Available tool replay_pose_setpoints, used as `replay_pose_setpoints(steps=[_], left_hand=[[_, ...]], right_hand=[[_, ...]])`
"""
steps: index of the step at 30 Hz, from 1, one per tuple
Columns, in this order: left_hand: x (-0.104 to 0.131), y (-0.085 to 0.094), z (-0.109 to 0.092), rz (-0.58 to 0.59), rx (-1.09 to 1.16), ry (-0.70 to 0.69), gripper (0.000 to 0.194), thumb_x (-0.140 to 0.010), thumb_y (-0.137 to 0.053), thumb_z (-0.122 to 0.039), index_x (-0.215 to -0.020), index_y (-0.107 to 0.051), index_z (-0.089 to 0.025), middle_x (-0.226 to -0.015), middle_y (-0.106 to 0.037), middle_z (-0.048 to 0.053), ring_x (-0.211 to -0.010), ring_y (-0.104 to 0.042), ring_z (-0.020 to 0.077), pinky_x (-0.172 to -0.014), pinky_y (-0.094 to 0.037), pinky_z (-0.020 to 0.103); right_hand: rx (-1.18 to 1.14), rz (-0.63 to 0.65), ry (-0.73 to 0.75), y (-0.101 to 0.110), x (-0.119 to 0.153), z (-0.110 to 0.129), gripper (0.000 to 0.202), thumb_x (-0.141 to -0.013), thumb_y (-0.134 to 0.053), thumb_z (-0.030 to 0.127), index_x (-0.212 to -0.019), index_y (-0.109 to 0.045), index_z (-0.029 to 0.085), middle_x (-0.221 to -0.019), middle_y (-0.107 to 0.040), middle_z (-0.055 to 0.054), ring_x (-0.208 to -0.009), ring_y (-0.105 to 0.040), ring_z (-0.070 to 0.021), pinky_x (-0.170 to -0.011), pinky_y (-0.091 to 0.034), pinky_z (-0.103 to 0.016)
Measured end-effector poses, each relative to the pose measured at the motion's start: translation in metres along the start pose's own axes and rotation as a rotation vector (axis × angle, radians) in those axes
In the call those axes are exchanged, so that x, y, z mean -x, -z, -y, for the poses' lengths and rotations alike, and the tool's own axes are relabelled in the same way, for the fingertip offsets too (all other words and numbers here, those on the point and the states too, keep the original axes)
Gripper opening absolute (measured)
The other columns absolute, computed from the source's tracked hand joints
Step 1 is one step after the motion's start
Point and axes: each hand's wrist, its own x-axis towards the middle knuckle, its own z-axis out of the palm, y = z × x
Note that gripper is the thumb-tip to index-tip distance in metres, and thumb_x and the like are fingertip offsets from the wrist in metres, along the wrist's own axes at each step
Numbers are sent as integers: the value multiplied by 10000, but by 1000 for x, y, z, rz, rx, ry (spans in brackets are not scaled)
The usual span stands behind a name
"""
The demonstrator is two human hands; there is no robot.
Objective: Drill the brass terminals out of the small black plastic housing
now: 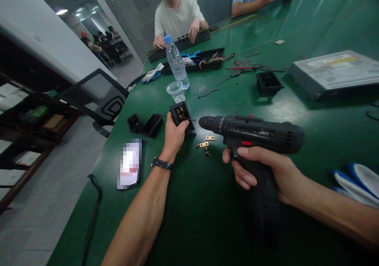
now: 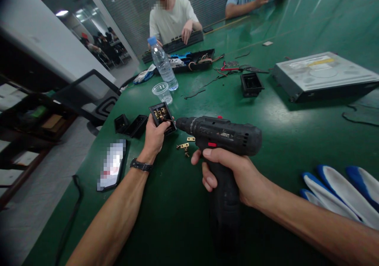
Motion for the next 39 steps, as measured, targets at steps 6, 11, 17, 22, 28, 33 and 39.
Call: replay_pose_setpoints(steps=[6,11,17,22,28,33,39], left_hand=[[0,2,3,41,-27,-55,362,-723,-617,-215,-1078,-554,-190,-1030,-632,63,-919,-602,188,-824,-499,335],[0,1,2,7,-70,-83,305,-725,-630,-228,-1021,-573,-184,-963,-626,43,-850,-587,171,-784,-494,302],[-2,1,3,-8,-115,-115,282,-727,-633,-234,-997,-581,-169,-922,-621,39,-814,-577,165,-750,-488,297],[-3,1,6,-16,-131,-111,272,-733,-623,-233,-992,-581,-160,-922,-628,46,-810,-582,161,-740,-492,292],[-2,1,5,-9,-123,-111,283,-733,-627,-228,-1004,-583,-162,-917,-627,39,-795,-577,154,-725,-491,284],[-2,1,3,-24,-134,-106,275,-725,-634,-223,-988,-586,-158,-899,-626,35,-781,-569,151,-715,-488,279],[-2,1,3,-18,-132,-114,273,-733,-633,-215,-997,-592,-160,-920,-633,44,-796,-574,155,-718,-489,284]], right_hand=[[32,27,22,3,1,-4,255,-906,-502,301,-950,-664,109,-502,-535,-10,-477,-501,-153,-518,-401,-289],[98,32,23,4,2,-7,252,-917,-511,306,-977,-658,110,-536,-568,-24,-489,-508,-149,-519,-398,-283],[60,46,48,5,1,-7,248,-931,-492,282,-971,-659,103,-535,-557,-20,-477,-496,-138,-523,-416,-284],[52,43,38,5,1,-8,251,-934,-488,278,-968,-663,102,-542,-562,-25,-479,-497,-133,-520,-415,-278],[57,37,44,4,1,-7,242,-930,-492,274,-941,-665,105,-544,-566,-30,-478,-503,-135,-518,-407,-279],[54,36,46,4,1,-7,239,-931,-489,270,-953,-662,106,-542,-569,-30,-476,-508,-140,-521,-414,-287],[60,41,44,6,1,-8,250,-936,-479,269,-966,-663,102,-530,-563,-28,-470,-506,-142,-521,-416,-292]])
